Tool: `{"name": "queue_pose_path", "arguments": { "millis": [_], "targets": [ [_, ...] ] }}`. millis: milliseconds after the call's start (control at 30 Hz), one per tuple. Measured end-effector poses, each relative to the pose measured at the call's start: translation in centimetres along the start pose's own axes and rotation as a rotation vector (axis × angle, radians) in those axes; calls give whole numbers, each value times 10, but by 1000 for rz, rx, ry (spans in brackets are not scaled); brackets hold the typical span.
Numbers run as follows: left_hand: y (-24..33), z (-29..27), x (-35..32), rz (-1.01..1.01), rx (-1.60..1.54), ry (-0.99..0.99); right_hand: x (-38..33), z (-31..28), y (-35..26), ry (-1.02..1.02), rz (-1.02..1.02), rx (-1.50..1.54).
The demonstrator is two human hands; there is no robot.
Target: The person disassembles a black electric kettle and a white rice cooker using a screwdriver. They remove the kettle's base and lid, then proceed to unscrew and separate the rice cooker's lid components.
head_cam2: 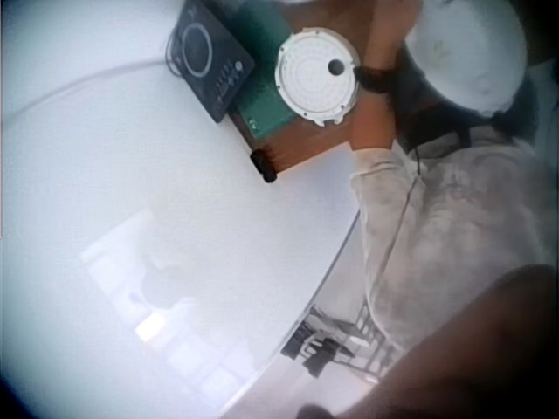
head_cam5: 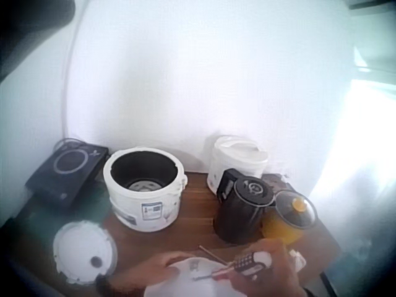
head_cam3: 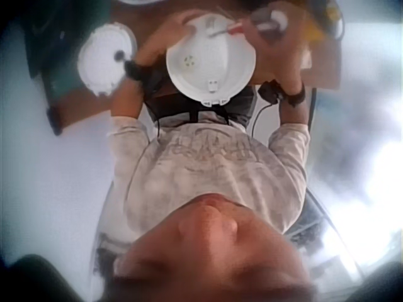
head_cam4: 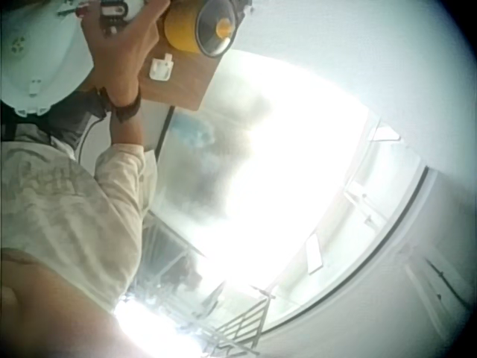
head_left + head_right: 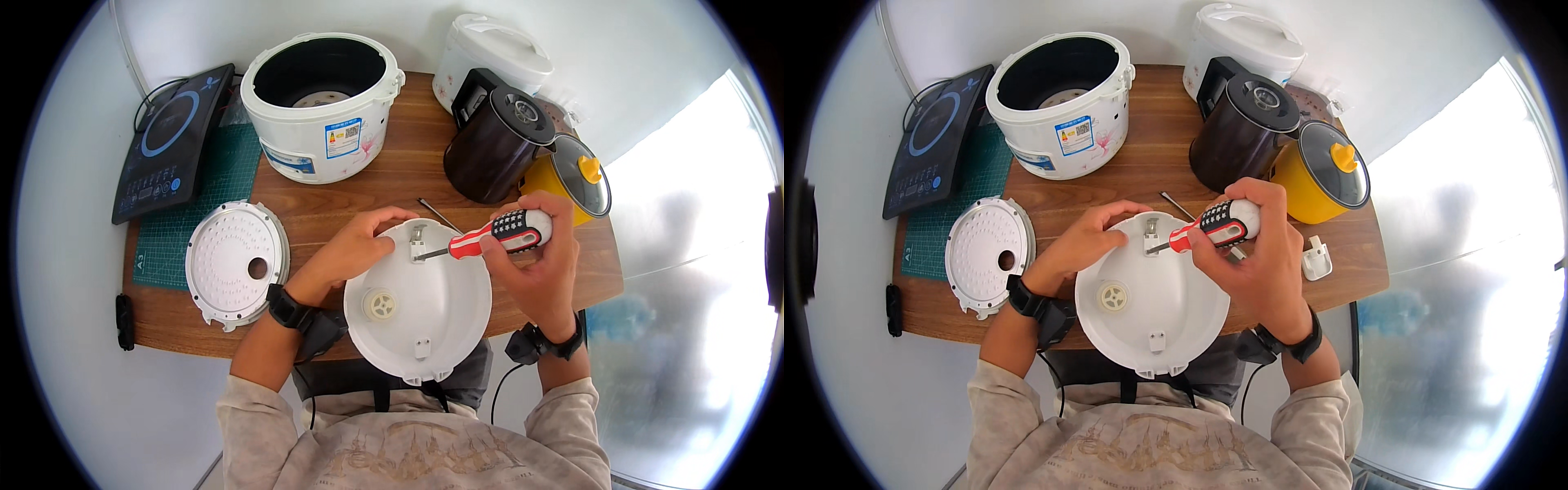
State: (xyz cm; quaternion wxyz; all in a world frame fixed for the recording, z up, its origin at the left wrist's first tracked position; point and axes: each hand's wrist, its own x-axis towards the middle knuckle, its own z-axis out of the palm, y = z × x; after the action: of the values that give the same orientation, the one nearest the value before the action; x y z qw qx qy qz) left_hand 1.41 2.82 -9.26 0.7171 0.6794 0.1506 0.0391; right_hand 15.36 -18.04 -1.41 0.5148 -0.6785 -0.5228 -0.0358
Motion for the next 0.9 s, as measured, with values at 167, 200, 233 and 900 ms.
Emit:
{"name": "queue_pose_path", "arguments": {
  "millis": [167, 200, 233, 900],
  "targets": [
    [1, 0, -1, 9, 11, -1, 1, 1, 2, 3, 11, -6],
    [2, 0, -1, 6, 10, -1, 1, 2, 0, -3, 15, 3],
    [1, 0, -1, 4, 2, 0, 2, 3, -3, -9, 19, 12],
    [-1, 0, 0, -9, -1, -3, 3, 3, 5, -26, 4, 44]
  ]
}}
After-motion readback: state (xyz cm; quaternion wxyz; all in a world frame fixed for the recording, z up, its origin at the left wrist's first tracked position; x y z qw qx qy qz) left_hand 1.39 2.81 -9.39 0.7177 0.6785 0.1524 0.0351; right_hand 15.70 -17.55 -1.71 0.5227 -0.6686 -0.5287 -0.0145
